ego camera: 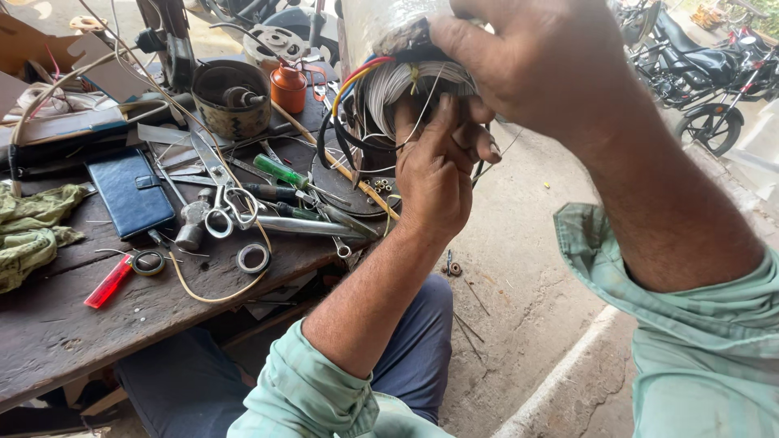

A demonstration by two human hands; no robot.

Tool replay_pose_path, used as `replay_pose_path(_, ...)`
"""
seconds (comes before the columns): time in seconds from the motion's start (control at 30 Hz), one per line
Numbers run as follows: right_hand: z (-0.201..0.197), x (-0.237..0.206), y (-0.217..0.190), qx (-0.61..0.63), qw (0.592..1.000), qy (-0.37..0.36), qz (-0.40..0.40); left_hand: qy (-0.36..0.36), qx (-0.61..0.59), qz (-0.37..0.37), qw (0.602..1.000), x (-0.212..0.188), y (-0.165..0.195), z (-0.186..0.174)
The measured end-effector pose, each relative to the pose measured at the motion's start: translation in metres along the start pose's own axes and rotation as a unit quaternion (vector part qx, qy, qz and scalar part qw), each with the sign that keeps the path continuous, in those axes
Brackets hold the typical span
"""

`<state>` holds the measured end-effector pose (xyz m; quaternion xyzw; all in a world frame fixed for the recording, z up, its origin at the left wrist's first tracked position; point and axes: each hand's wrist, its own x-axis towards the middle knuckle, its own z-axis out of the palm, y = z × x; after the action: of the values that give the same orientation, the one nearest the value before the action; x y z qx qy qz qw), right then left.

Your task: The person works on a cylindrical electrical coil, repeatedly wrapping and securing it with a yellow tie. They use pliers to cut the tie and adjust the coil's position on the workbench. The task involves handling wires and tools while seated at a cluttered workbench.

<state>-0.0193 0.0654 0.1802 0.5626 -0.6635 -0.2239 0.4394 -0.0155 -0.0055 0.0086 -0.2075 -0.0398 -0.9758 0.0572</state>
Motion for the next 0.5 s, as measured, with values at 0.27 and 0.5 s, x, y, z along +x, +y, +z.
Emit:
replay_pose_path(0.27, -0.0083, 0.0001, -0.0003, 0.027, 0.998, -0.056, 0.007, -0.015, -0.071, 0.008, 0.997, 0.0061, -0.0072, 0.0018)
replay_pose_path(0.5, 0.0006, 0.0032, 0.0062, -0.046, 0.994, -0.099, -0.008, -0.022, -0.074, 0.033, 0.996, 0.0094, -0.0091, 0.0044)
